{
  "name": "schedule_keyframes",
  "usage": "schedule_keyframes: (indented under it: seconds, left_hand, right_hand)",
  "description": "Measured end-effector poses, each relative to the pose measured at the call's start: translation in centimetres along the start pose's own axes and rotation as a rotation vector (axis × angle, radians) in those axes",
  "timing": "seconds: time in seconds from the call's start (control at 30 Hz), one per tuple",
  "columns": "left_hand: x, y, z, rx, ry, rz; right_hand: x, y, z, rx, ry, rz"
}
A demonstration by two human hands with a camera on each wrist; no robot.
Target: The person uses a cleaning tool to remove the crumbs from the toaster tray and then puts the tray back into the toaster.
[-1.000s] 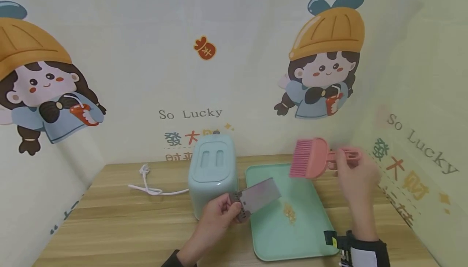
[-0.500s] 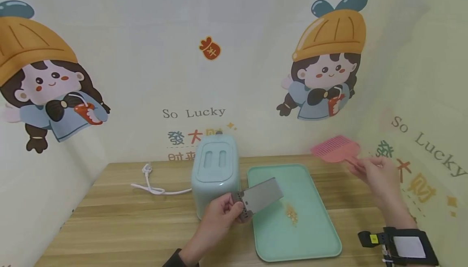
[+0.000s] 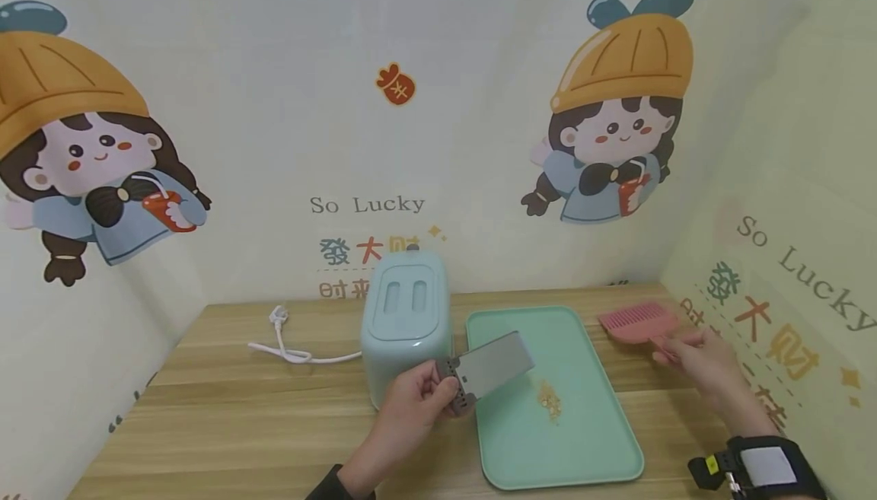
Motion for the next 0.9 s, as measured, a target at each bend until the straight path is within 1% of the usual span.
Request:
schedule_keyframes:
  seconds: [0.07,0.13,0.23,0.33,0.43,0.53,0.63,0.77,0.9]
  left_hand:
    - [0.0,0.1,0.0,0.006,0.002,-0.006]
    - [0.0,0.2,0.0,0.014,0.006,-0.019]
    - [-0.1,0.2,0.0,0.021,0.012,-0.025]
    - [-0.1,0.3,0.0,0.024,0.015,-0.022]
    - [-0.2,0.4,0.0,0.023,0.015,-0.02]
    - [-0.2,0.4,0.0,0.021,0.012,-0.021]
    - [-0.2,0.4,0.0,0.016,0.011,-0.021]
    - [-0.2,0.3,0.0,0.012,0.013,-0.024]
    - [-0.3,0.3,0.0,0.013,0.015,-0.033]
  right_hand:
    - [0.2,0.3,0.0,0.002,0.019,0.103]
    - [0.4,0.5,0.0,-0.001,0.047,0.23]
    - [0.7,0.7,0.2,-0.024,0.079,0.396]
    - [1.0,0.7,0.2,-0.072,0.114,0.534]
    - [1.1,0.5,0.1,-0.133,0.164,0.644]
    - [1.5,0.4,0.0,-0.202,0.194,0.717]
    - [2.0,0.3,0.2,-0.266,0.244,0.78]
    - [2.5,0.1,0.7,-0.302,0.318,0.844]
    - [2.9,0.1,0.8,-0.306,0.35,0.909]
Point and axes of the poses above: each hand's wrist, its own z-axis away from the middle knuckle, its own x-axis out of the palm, y = z × x, the point moved 6 cm from there along -z, towards the middle knuckle, and after that the axes turned 11 degrees about x, right-handed, at the moved point
